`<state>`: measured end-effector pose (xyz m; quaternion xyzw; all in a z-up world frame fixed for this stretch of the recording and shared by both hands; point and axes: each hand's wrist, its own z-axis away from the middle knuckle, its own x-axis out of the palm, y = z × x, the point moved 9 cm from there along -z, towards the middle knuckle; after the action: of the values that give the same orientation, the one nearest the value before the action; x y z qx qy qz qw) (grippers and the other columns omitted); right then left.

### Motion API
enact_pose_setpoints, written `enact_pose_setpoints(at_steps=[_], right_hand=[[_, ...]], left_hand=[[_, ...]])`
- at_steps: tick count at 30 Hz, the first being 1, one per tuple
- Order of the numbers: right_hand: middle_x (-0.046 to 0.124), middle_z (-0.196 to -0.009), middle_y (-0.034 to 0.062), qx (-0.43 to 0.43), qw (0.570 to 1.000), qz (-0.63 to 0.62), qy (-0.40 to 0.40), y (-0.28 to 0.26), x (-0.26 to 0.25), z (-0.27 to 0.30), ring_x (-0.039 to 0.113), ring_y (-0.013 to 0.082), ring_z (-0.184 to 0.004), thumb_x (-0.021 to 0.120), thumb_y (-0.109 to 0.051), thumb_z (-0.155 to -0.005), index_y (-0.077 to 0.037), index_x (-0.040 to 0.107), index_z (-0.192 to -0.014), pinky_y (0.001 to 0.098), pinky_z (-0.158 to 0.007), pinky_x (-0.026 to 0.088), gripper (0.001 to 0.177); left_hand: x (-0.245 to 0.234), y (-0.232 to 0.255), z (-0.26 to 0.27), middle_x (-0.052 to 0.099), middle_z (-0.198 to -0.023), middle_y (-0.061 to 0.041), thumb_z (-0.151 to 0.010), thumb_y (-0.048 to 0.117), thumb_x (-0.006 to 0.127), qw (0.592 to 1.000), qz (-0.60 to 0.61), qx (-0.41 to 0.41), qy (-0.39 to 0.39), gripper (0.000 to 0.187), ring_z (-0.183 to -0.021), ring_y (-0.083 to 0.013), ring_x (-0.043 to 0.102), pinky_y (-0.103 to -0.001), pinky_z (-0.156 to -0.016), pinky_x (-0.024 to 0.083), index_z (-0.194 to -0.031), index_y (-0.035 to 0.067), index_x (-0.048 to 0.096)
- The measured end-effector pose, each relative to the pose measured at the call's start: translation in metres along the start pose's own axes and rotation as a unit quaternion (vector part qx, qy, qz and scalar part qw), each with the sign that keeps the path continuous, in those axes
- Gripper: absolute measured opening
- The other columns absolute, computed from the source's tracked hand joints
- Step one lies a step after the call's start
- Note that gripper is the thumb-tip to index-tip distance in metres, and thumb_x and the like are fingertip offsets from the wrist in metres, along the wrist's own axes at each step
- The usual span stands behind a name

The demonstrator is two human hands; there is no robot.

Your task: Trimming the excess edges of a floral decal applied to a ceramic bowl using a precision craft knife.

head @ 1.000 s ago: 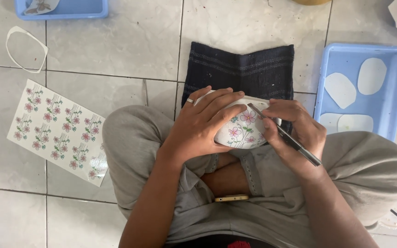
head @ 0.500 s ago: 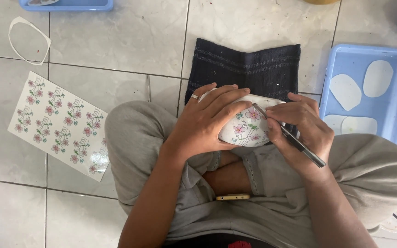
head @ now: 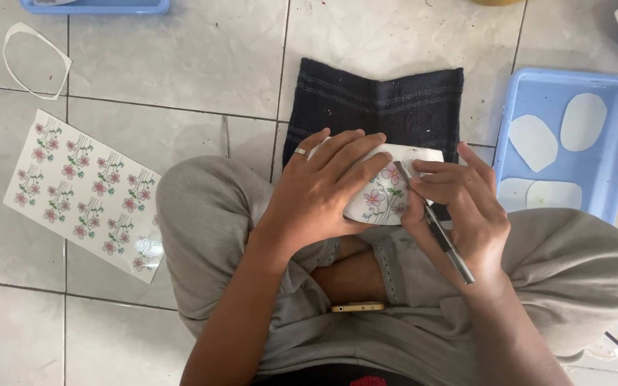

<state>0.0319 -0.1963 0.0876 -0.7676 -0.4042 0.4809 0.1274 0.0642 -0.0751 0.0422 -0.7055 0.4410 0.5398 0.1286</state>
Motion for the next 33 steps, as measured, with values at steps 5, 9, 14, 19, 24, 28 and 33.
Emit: enact_pose_setpoints(at_steps=[5, 9, 14, 19, 24, 28, 33], right_hand=[[0.065, -0.091, 0.0184, 0.013, 1.000, 0.025, 0.002, -0.0046, 0.0011, 0.0023, 0.069, 0.0330, -0.098, 0.066, 0.011, -0.088, 0.003, 0.057, -0.091, 0.0620, -0.113, 0.039, 0.013], [0.065, -0.091, 0.0186, 0.016, 0.999, 0.033, 0.005, -0.0066, 0.0018, 0.0028, 0.069, 0.0339, -0.099, 0.065, 0.010, -0.088, 0.003, 0.054, -0.087, 0.0628, -0.114, 0.037, 0.013], [0.065, -0.091, 0.0182, 0.019, 0.999, 0.036, 0.003, -0.0055, 0.0024, 0.0043, 0.069, 0.0338, -0.099, 0.064, 0.004, -0.089, 0.001, 0.053, -0.085, 0.0626, -0.115, 0.036, 0.012], [0.061, -0.086, 0.0155, 0.037, 0.999, -0.004, 0.017, -0.0015, 0.0010, 0.0068, 0.068, 0.0366, -0.101, 0.061, 0.010, -0.090, 0.003, 0.051, -0.088, 0.0653, -0.117, 0.034, 0.012], [0.063, -0.088, 0.0154, 0.036, 0.999, 0.002, 0.018, -0.0005, 0.0013, 0.0064, 0.068, 0.0339, -0.099, 0.062, 0.009, -0.090, 0.002, 0.052, -0.088, 0.0662, -0.119, 0.027, 0.012], [0.063, -0.086, 0.0138, 0.029, 0.999, 0.004, 0.020, 0.0001, 0.0024, 0.0058, 0.069, 0.0347, -0.099, 0.063, 0.009, -0.090, 0.001, 0.051, -0.087, 0.0660, -0.120, 0.026, 0.015], [0.063, -0.086, 0.0146, 0.028, 0.999, 0.011, 0.027, 0.0006, 0.0031, 0.0050, 0.069, 0.0342, -0.098, 0.064, 0.009, -0.089, 0.002, 0.052, -0.086, 0.0663, -0.119, 0.027, 0.015]], left_hand=[[-0.0004, 0.0019, -0.0012, 0.052, -0.140, -0.004, -0.081, 0.058, 0.085, 1.000, -0.009, -0.008, 0.000, 0.074, -0.127, -0.0230, 0.057, -0.047, -0.106, 0.046, -0.131, 0.015, 0.053], [-0.0023, 0.0020, -0.0018, 0.052, -0.140, -0.004, -0.084, 0.056, 0.082, 1.000, 0.000, -0.011, 0.003, 0.069, -0.127, -0.0239, 0.057, -0.047, -0.106, 0.046, -0.130, 0.014, 0.053], [-0.0022, 0.0022, -0.0019, 0.053, -0.140, -0.005, -0.086, 0.056, 0.079, 1.000, 0.002, -0.009, 0.006, 0.066, -0.126, -0.0241, 0.058, -0.047, -0.106, 0.046, -0.130, 0.013, 0.053], [-0.0027, 0.0019, -0.0018, 0.053, -0.140, -0.004, -0.083, 0.056, 0.084, 1.000, 0.002, -0.013, 0.005, 0.070, -0.127, -0.0236, 0.058, -0.047, -0.106, 0.047, -0.130, 0.013, 0.053], [-0.0026, 0.0015, -0.0022, 0.052, -0.140, -0.004, -0.080, 0.058, 0.085, 1.000, 0.004, -0.012, -0.004, 0.074, -0.127, -0.0233, 0.056, -0.046, -0.107, 0.045, -0.130, 0.013, 0.053], [-0.0037, 0.0013, -0.0025, 0.053, -0.139, -0.004, -0.082, 0.058, 0.083, 1.000, 0.004, -0.013, 0.002, 0.071, -0.127, -0.0226, 0.057, -0.046, -0.107, 0.046, -0.129, 0.013, 0.054], [-0.0016, -0.0001, -0.0018, 0.053, -0.140, -0.004, -0.081, 0.055, 0.085, 1.000, 0.012, -0.018, -0.003, 0.071, -0.128, -0.0230, 0.056, -0.047, -0.108, 0.044, -0.130, 0.013, 0.054]])
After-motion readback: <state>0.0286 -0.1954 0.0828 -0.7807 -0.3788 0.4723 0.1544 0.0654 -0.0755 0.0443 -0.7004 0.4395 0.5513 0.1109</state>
